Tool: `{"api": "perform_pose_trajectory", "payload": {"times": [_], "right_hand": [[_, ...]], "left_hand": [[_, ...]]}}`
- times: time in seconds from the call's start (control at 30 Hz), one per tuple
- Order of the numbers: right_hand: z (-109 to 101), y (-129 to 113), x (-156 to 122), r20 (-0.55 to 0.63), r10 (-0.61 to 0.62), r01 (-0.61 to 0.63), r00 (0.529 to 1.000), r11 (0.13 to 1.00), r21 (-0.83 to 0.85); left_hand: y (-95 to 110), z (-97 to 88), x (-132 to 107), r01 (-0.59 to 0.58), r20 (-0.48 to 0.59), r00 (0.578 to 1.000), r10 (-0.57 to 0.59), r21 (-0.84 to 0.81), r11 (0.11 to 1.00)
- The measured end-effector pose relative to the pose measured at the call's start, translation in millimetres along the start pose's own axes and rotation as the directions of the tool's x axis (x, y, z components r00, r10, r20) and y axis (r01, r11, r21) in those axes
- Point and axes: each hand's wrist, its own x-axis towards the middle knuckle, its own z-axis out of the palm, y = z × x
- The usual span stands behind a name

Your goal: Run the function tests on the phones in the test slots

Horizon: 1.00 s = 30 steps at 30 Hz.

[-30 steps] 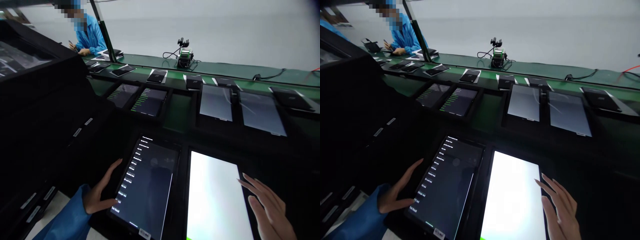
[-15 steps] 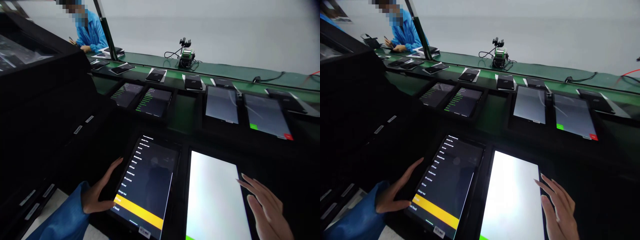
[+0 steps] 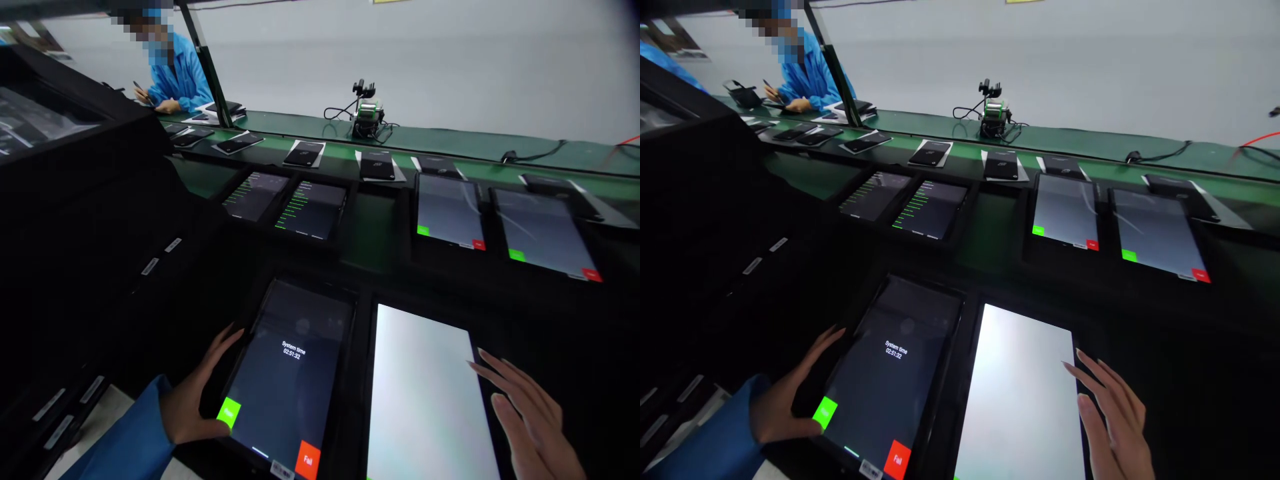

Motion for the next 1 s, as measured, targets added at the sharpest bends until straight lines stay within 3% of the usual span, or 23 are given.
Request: {"api": "perform_pose_trajectory", "payload": {"times": [0.23, 0.33, 0.43, 0.57, 0.67, 0.73, 0.87, 1.0], "right_hand": [[2.4, -1.6, -0.7, 0.016, 0.058, -0.058, 0.998, 0.998, 0.010], [3.0, -7.0, -1.0, 0.015, 0.077, -0.077, 0.997, 0.997, 0.015], [2.1, -12.8, -0.9, -0.008, 0.077, -0.076, 0.997, 0.997, 0.020], [1.2, -11.5, -0.7, -0.025, 0.052, -0.052, 0.998, 0.999, -0.001], [2.3, -2.4, -0.1, -0.001, -0.014, 0.014, 1.000, 0.999, -0.050], [3.3, 3.6, 0.3, 0.030, -0.055, 0.057, 0.998, 0.994, -0.092], [4.7, 9.3, -0.8, 0.049, -0.096, 0.101, 0.994, 0.986, -0.133], [6.3, 12.8, -3.9, 0.059, -0.100, 0.107, 0.993, 0.985, -0.137]], "left_hand": [[1.2, 3.6, -2.9, -0.001, -0.015, 1.000, 0.001, -0.001, 1.000], [17.1, 9.7, 8.9, 0.030, -0.146, 0.989, -0.027, 0.016, 0.999], [38.6, 19.3, 28.9, 0.071, -0.318, 0.947, -0.037, 0.097, 0.993], [52.4, 28.2, 45.5, 0.095, -0.360, 0.933, -0.029, 0.169, 0.981], [49.0, 28.0, 43.6, 0.045, -0.370, 0.928, 0.040, 0.218, 0.975], [44.3, 23.6, 38.8, 0.015, -0.374, 0.926, 0.048, 0.164, 0.986], [32.5, 12.3, 32.6, -0.025, -0.409, 0.912, -0.011, -0.081, 0.996], [23.8, 13.3, 37.3, 0.079, -0.482, 0.869, -0.115, -0.095, 0.992]]}}
